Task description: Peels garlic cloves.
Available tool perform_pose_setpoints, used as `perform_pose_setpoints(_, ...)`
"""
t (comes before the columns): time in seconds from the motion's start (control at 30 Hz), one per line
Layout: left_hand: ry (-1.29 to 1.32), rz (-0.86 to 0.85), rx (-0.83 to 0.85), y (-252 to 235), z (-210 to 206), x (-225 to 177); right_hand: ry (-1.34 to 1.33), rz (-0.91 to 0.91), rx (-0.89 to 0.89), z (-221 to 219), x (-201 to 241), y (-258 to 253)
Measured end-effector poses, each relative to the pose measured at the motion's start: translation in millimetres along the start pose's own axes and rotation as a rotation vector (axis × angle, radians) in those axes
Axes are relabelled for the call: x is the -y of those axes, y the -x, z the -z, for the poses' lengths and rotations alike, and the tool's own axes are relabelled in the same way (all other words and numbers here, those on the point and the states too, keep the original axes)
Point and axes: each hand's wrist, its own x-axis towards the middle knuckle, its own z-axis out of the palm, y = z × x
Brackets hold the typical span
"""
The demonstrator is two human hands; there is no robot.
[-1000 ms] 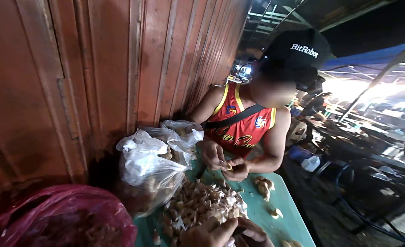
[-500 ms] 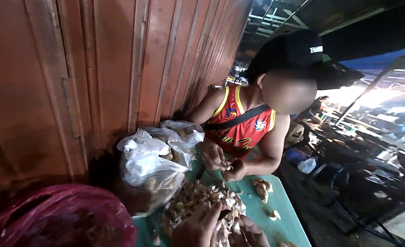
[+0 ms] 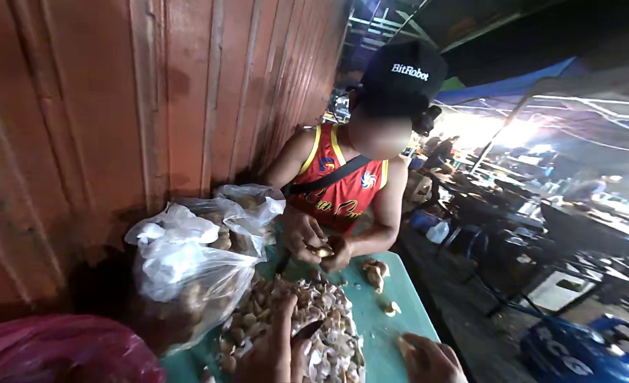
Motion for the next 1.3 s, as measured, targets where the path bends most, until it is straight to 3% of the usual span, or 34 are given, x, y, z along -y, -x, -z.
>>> perform_pose_setpoints(0.1, -0.024, 0.167, 0.238, -5.7, 19.0, -21.3, 0.082, -0.151, 0.089, 7.9, -20.0, -1.4)
perform_pose_setpoints(0.27, -0.024, -0.024, -0.006, -0.8, -2.2, 5.2, 0.136, -0.273, 0.057, 3.5, -32.6, -1.5)
perform_pose_setpoints(0.47, -0.014, 0.167, 0.241, -7.6, 22.1, -23.1, 0.147, -0.385, 0.132, 2.2, -20.9, -5.3)
perform_pose_setpoints(0.6, -0.011, 0.147, 0.229, -6.9, 19.6, -21.1, 0.087, -0.103, 0.089, -4.9, -16.9, -1.4)
perform_pose_setpoints(0.67, -0.009, 0.149, 0.235, -7.4, 20.0, -21.7, -0.032, 0.007, 0.212, -12.1, -1.7, -0.1)
perform_pose_setpoints(0.83, -0.023, -0.016, 0.051, -0.6, -2.2, 9.1, -0.353, -0.086, 0.557, -24.8, 23.6, 8.3)
perform_pose_setpoints(0.93, -0.008, -0.018, 0.051, -0.1, -3.1, 9.7, -0.504, -0.116, 0.446, -20.3, 27.9, 6.1)
perform_pose_setpoints(1.0, -0.007, -0.025, 0.047, -0.1, -3.1, 10.2, -0.434, -0.103, 0.371, -18.4, 26.0, 4.9)
perform_pose_setpoints(1.2, -0.012, -0.005, 0.07, -1.0, -0.4, 7.2, -0.179, -0.041, 0.406, -23.6, 20.6, 7.1)
perform_pose_setpoints(1.3, -0.014, 0.017, 0.086, -2.2, 2.8, 3.4, -0.146, 0.0, 0.335, -34.9, 19.9, 8.3)
